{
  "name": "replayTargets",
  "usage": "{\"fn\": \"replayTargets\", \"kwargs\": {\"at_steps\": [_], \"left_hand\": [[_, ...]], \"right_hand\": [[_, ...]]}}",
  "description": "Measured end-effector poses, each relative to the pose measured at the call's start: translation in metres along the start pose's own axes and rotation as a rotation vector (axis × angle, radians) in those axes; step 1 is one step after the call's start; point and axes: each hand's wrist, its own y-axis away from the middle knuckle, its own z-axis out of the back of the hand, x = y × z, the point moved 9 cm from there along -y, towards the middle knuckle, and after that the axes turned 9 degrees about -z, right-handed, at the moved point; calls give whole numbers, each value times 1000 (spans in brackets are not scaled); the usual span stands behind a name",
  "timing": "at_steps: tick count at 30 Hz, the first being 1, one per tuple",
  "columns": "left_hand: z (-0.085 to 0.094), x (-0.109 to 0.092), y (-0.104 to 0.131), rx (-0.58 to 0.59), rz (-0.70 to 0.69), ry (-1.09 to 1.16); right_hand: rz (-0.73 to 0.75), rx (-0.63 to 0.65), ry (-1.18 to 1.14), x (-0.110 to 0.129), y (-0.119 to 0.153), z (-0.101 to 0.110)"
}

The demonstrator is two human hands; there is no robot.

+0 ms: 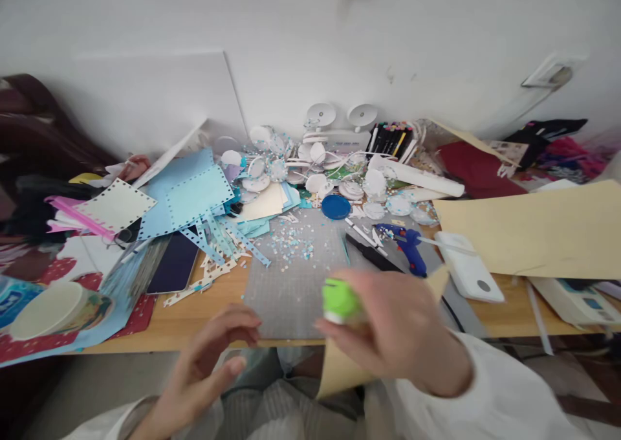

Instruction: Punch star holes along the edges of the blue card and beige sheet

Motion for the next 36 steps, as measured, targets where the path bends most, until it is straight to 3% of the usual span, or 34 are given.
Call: {"fn": "replayTargets", "kwargs": {"at_steps": [3,6,9,14,18,21,26,28,31,34,36], "left_hand": [[-18,-8,-25,65,14,157],[-14,-3,-50,-79,39,220],[-6,9,-68,-166,83,340],[5,9,-88,-126,66,345],[8,2,-96,-39,74,280],[14,6,-97,1,146,285],[27,28,-102,-40,250,439],[25,41,-107,-39,299,526],[14,63,-113,12,377,612],[6,82,-115,56,417,635],[5,92,-116,54,416,644]], "right_hand": [[218,185,-16,45,-8,-62],[221,205,-16,56,-19,-95],[174,214,38,49,-30,-109],[182,241,76,47,-43,-114],[186,214,67,41,-49,-104],[170,81,117,21,-48,-70],[97,-105,62,-8,-36,-12],[27,-168,91,-12,-34,-14],[-64,-119,141,-15,-38,-58],[-227,26,53,-33,-47,-115],[-264,60,26,-41,-52,-140]]}}
